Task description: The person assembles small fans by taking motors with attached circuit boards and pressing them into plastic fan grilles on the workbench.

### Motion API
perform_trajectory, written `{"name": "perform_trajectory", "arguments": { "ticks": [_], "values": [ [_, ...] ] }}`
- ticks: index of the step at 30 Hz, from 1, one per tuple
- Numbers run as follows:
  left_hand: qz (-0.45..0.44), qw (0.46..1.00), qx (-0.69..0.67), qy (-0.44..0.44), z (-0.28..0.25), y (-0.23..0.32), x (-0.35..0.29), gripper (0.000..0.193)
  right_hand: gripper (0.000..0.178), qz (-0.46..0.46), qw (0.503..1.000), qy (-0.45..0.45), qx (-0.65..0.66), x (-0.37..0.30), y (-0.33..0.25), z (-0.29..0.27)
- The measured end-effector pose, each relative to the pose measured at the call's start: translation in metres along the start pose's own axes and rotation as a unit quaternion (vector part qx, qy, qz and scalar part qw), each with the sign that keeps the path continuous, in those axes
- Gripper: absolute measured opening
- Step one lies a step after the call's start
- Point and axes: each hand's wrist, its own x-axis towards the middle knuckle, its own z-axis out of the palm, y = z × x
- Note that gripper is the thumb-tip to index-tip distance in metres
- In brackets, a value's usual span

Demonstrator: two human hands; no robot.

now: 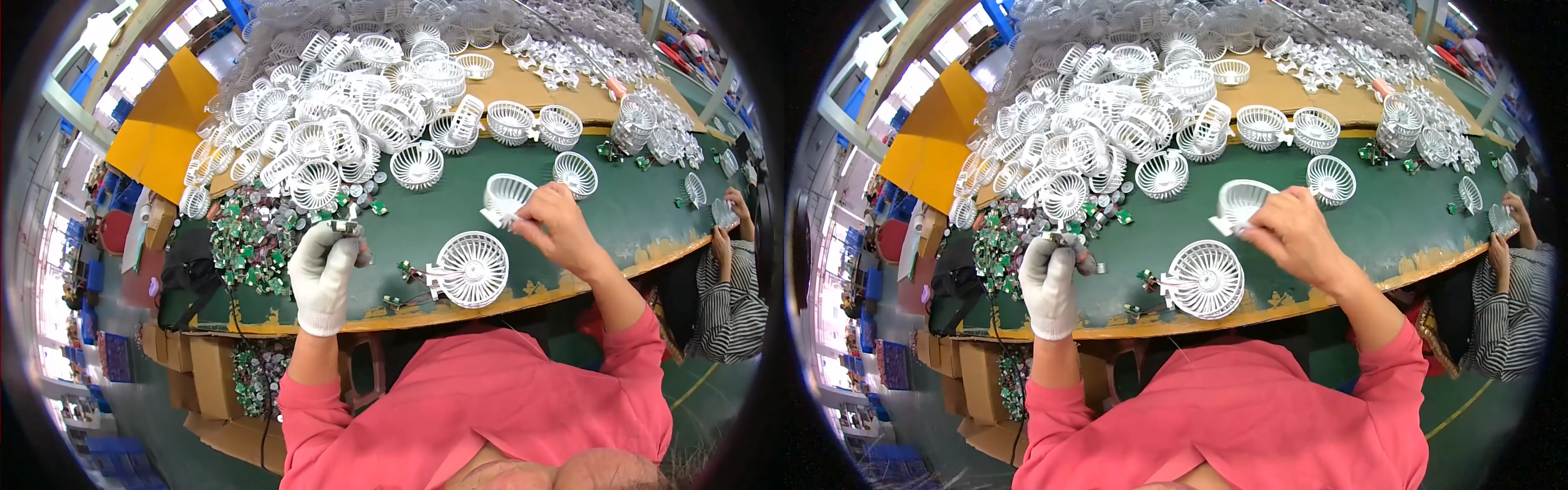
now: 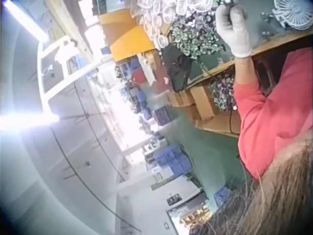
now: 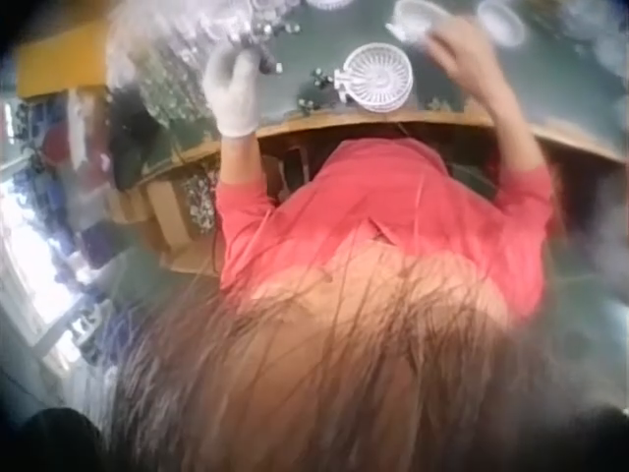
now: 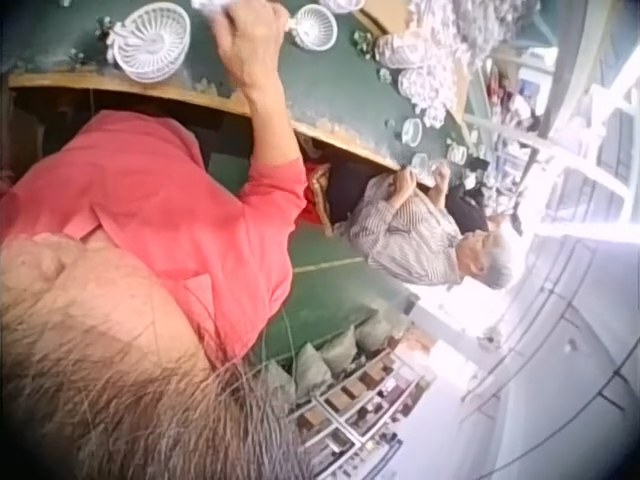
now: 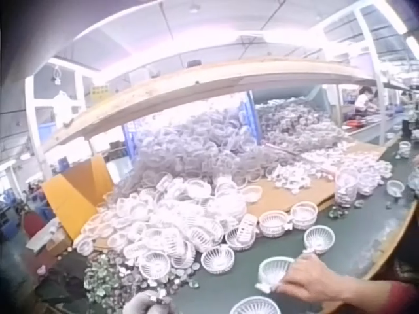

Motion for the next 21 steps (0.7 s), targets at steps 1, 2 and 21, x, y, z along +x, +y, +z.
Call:
{"name": "perform_trajectory", "arguments": {
  "ticks": [1,2,21],
  "values": [
    [-0.001,1.0,0.001,0.001,-0.002,0.001,-0.003,0.009,0.015,-0.034,0.999,0.005,0.026,0.008,-0.02,-0.009],
    [0.029,0.999,0.038,-0.011,-0.004,0.001,-0.005,0.015,0.015,-0.068,0.996,0.011,0.05,0.014,-0.038,-0.015],
    [0.087,0.97,-0.089,-0.21,0.032,0.034,-0.021,0.08,0.047,-0.095,0.984,-0.067,0.135,0.037,-0.095,0.009]
  ]
}}
